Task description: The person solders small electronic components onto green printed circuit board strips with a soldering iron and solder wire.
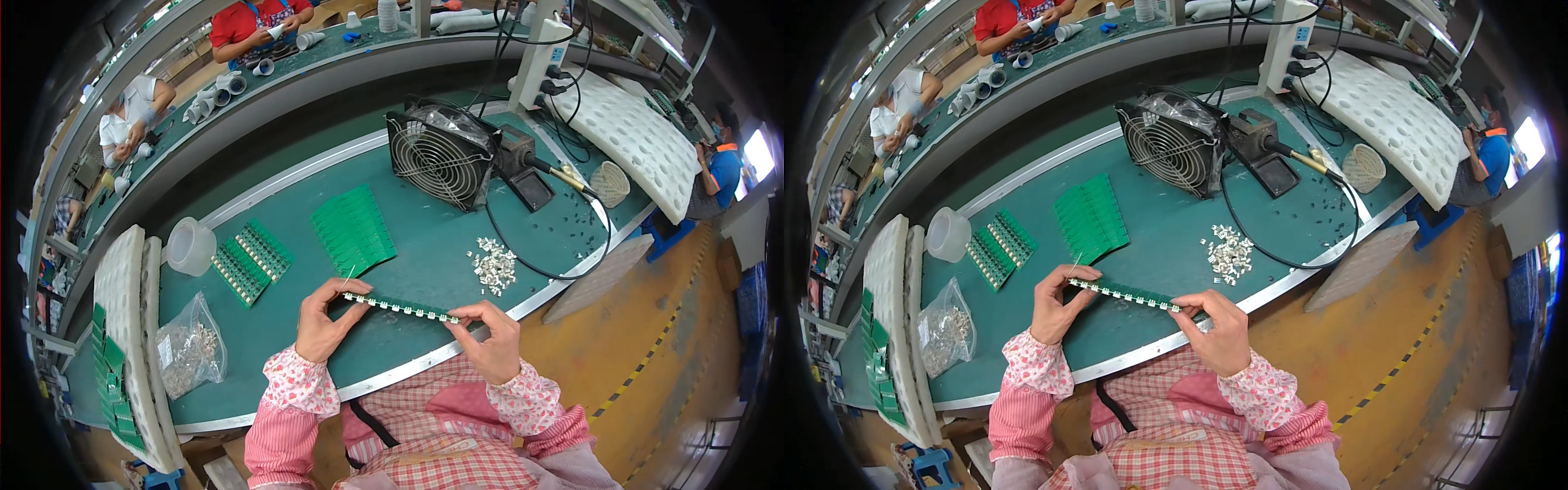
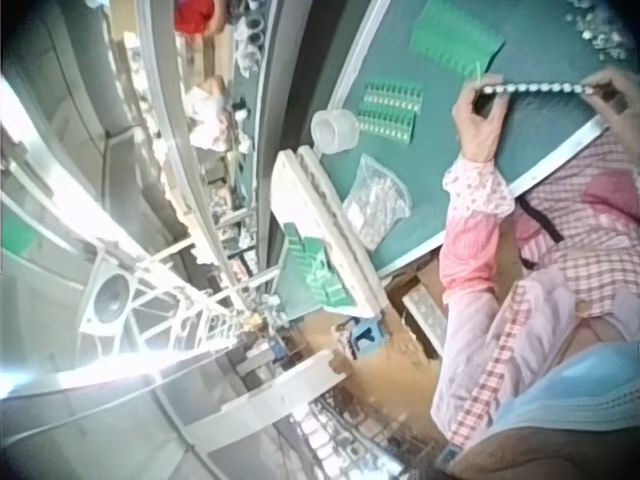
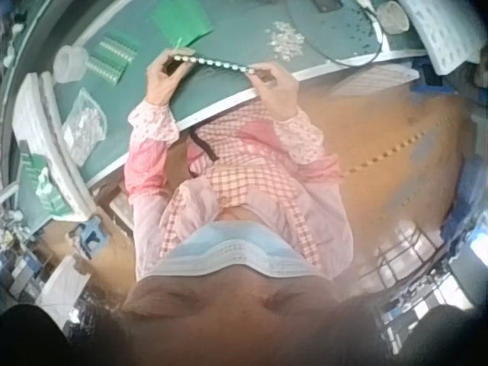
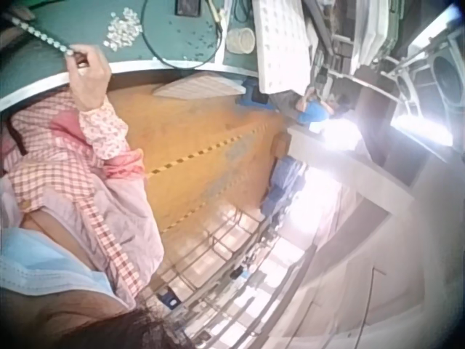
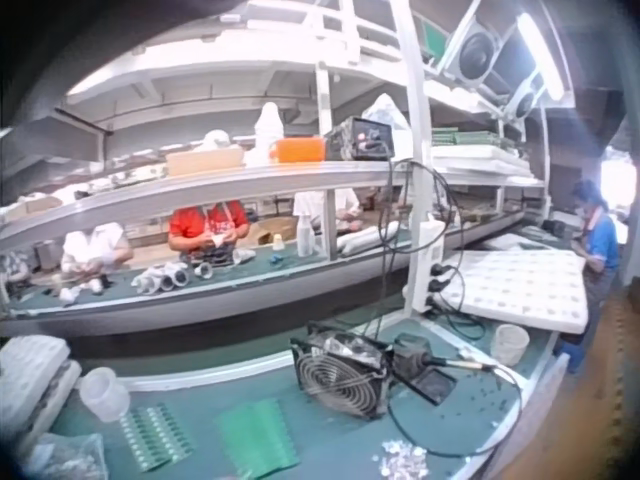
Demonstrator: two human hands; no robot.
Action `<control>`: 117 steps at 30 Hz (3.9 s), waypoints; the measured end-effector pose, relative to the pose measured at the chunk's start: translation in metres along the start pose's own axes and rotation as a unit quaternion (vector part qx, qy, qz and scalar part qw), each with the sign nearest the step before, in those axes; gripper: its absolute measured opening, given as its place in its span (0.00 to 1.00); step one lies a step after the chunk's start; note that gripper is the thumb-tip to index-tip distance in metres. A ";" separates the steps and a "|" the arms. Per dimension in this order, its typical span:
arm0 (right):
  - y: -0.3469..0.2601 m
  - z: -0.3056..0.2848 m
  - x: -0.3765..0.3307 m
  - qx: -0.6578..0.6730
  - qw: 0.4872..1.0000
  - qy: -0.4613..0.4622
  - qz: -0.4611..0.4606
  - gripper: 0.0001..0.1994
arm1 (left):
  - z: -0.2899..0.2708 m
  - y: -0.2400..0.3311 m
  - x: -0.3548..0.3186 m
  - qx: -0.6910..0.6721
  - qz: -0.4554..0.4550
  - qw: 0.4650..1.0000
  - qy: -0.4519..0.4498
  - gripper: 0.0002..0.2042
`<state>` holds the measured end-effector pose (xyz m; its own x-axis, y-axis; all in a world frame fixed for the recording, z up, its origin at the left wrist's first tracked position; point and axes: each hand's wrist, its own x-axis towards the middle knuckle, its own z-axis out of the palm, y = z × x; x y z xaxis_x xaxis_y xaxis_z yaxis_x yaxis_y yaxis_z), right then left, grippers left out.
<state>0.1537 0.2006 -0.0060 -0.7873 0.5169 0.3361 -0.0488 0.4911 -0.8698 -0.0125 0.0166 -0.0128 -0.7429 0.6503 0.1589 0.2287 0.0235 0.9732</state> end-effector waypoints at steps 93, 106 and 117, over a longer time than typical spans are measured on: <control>0.031 -0.047 -0.002 -0.083 0.994 0.047 -0.046 0.18 | -0.003 0.041 -0.070 0.362 0.111 0.925 -0.039 0.15; 0.113 -0.116 0.196 0.496 0.822 0.025 0.278 0.23 | 0.018 0.041 -0.113 0.225 0.085 0.956 0.166 0.08; 0.027 -0.090 0.021 -0.041 0.988 -0.053 -0.142 0.08 | 0.074 0.048 -0.096 0.393 0.219 0.891 -0.059 0.10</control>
<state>0.1916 0.2877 0.0101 -0.8091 0.2770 0.5183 -0.2291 0.6634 -0.7123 0.1165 0.0115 0.0059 -0.4124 0.8024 0.4313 0.8854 0.2415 0.3971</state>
